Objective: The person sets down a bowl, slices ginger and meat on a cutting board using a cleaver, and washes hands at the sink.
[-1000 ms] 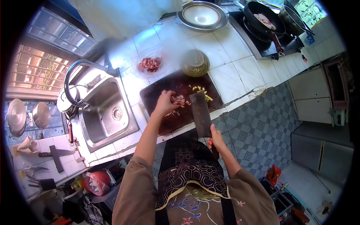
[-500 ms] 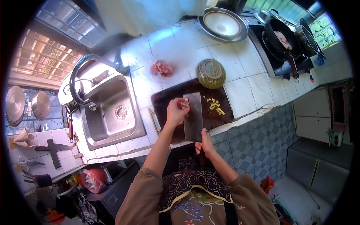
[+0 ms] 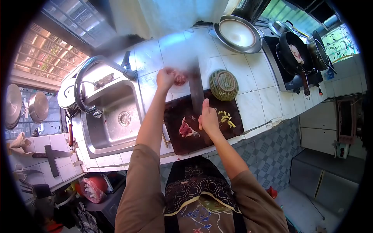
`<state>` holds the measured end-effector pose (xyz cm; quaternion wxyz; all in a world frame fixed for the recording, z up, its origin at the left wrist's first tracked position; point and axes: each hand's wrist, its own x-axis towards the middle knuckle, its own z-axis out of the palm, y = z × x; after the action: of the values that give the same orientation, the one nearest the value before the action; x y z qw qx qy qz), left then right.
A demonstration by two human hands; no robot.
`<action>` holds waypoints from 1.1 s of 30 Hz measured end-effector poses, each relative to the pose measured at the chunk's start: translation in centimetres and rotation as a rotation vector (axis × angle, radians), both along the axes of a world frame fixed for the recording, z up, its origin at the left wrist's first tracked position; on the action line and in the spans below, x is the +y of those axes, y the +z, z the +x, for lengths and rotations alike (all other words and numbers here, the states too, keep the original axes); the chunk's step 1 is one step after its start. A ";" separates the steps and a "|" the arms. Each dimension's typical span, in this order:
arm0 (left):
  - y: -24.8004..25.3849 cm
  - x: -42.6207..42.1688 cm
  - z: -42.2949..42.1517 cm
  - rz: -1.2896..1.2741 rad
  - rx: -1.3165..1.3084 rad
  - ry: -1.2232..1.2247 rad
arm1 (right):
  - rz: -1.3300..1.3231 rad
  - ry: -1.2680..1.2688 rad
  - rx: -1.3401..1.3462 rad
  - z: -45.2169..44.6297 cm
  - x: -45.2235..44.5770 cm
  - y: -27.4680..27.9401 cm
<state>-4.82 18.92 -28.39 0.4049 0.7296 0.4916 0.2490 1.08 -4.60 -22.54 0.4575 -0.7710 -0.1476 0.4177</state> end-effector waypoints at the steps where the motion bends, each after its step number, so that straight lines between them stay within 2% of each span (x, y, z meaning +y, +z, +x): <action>1: -0.2 -0.1 -0.2 0.045 -0.022 -0.013 | -0.003 -0.007 -0.003 -0.1 -0.6 -0.1; 3: 0.0 -1.3 -1.1 0.031 -0.058 -0.006 | 0.019 0.003 0.006 0.0 -2.8 -0.5; 5: 1.3 -4.0 -2.5 0.082 -0.275 -0.028 | 0.042 0.021 0.014 0.1 -5.8 -1.3; 6: 2.4 -6.1 -3.6 0.135 -0.280 -0.027 | -0.009 0.064 -0.091 0.1 -7.7 -2.2; 7: 1.9 -8.1 -4.8 0.100 -0.210 0.023 | -0.057 0.107 -0.198 -0.1 -9.3 -2.6; 8: 1.7 -10.6 -6.2 0.097 -0.171 0.020 | -0.059 0.110 -0.192 -0.4 -10.8 -2.3; 10: 0.3 -16.1 -8.7 0.166 -0.086 -0.005 | -0.220 0.298 -0.280 -1.0 -13.0 -1.0; 11: -0.9 -18.7 -9.9 0.233 -0.005 -0.046 | -0.219 0.300 -0.279 -1.5 -13.9 -0.7; 13: -1.8 -22.9 -11.3 0.323 -0.025 -0.149 | -0.264 0.477 -0.395 -2.5 -14.9 -0.2; 15: -2.6 -24.9 -11.3 0.420 -0.027 -0.134 | -0.261 0.543 -0.454 -3.4 -14.7 0.3; 18: -3.5 -24.8 -11.5 0.531 -0.005 -0.144 | -0.343 0.716 -0.666 -4.2 -14.4 0.4; 22: -4.1 -24.3 -11.5 0.564 0.000 -0.188 | -0.413 0.751 -0.720 -4.9 -14.6 0.5; 24: -4.2 -24.1 -11.4 0.661 -0.017 -0.214 | -0.391 0.771 -0.795 -4.8 -15.0 0.6; 28: -4.2 -23.7 -11.6 0.574 -0.060 -0.237 | -0.447 0.775 -0.750 -4.8 -15.2 0.9; 31: -3.7 -23.4 -11.5 0.531 -0.129 -0.222 | -0.385 0.649 -0.648 -4.7 -15.5 0.8; 33: -3.0 -23.4 -11.2 0.480 0.004 -0.142 | -0.414 0.539 -0.608 -4.6 -15.4 0.9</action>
<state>-15.98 -4.52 -31.41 0.2353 0.8381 0.3669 0.3281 -3.56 -20.04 -21.62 0.1047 -0.8679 -0.3839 0.2973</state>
